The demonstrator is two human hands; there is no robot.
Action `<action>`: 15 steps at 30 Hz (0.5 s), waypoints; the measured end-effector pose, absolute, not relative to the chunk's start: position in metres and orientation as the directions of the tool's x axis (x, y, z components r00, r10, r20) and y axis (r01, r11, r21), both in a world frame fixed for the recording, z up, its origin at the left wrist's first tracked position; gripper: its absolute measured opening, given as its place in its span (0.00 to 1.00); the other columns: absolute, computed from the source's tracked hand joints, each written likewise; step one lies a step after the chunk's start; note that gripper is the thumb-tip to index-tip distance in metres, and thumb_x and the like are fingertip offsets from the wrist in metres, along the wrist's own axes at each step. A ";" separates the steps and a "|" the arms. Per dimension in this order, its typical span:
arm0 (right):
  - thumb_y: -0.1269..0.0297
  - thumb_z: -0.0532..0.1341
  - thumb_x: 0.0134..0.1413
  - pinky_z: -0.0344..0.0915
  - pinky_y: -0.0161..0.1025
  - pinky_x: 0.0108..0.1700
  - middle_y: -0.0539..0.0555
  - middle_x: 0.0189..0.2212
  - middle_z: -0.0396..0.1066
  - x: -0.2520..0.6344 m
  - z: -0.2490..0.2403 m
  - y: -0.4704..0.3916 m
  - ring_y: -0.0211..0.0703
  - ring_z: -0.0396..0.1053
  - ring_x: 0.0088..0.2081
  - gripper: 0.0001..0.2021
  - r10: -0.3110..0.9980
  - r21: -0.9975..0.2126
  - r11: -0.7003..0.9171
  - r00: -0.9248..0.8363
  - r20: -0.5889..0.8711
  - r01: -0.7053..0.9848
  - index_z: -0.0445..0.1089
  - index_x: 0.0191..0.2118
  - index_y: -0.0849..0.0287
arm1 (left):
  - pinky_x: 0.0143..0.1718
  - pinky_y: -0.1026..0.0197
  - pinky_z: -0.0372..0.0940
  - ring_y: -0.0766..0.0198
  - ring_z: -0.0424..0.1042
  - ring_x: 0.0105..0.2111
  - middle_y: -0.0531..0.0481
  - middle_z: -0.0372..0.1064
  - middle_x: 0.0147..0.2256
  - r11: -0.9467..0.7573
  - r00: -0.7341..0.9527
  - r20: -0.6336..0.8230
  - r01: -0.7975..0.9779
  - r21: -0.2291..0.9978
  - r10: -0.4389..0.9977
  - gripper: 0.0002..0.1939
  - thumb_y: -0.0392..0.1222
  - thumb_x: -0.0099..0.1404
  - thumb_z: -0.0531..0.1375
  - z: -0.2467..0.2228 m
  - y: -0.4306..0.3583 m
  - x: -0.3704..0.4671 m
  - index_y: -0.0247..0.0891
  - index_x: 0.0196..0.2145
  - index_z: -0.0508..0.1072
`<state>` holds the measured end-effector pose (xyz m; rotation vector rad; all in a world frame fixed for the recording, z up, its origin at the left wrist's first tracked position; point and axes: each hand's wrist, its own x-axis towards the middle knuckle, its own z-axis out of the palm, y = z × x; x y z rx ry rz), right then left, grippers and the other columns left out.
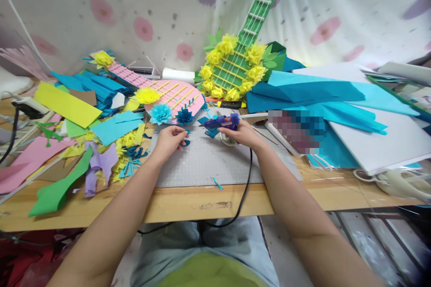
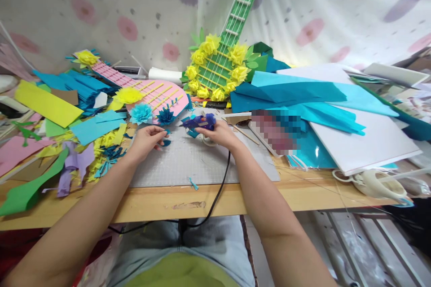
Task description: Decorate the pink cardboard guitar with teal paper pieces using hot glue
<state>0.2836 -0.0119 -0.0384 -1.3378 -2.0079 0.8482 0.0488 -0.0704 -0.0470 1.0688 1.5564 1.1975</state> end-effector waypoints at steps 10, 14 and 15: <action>0.44 0.63 0.42 0.64 0.45 0.45 0.62 0.37 0.75 0.309 -0.068 0.024 0.53 0.71 0.42 0.25 0.978 -0.732 0.056 0.111 0.177 0.679 0.74 0.39 0.62 | 0.15 0.70 0.60 0.72 0.65 0.17 0.54 0.69 0.24 -0.113 -0.566 0.186 0.162 0.980 0.803 0.09 0.41 0.50 0.61 -0.032 -0.064 0.018 0.35 0.30 0.70; 0.42 0.61 0.44 0.63 0.47 0.45 0.63 0.38 0.75 0.305 -0.068 0.027 0.56 0.71 0.43 0.27 0.981 -0.640 -0.023 0.141 0.135 0.768 0.73 0.40 0.61 | 0.15 0.72 0.59 0.75 0.63 0.16 0.54 0.68 0.27 -0.199 -0.647 0.255 0.160 0.967 0.719 0.08 0.40 0.52 0.59 -0.030 -0.061 0.008 0.37 0.31 0.67; 0.41 0.60 0.44 0.63 0.47 0.44 0.64 0.38 0.75 0.304 -0.067 0.026 0.57 0.71 0.43 0.28 0.982 -0.618 -0.038 0.145 0.123 0.785 0.73 0.41 0.61 | 0.15 0.72 0.59 0.75 0.63 0.16 0.55 0.68 0.27 -0.199 -0.648 0.252 0.155 0.968 0.719 0.07 0.40 0.52 0.59 -0.031 -0.061 0.008 0.37 0.31 0.66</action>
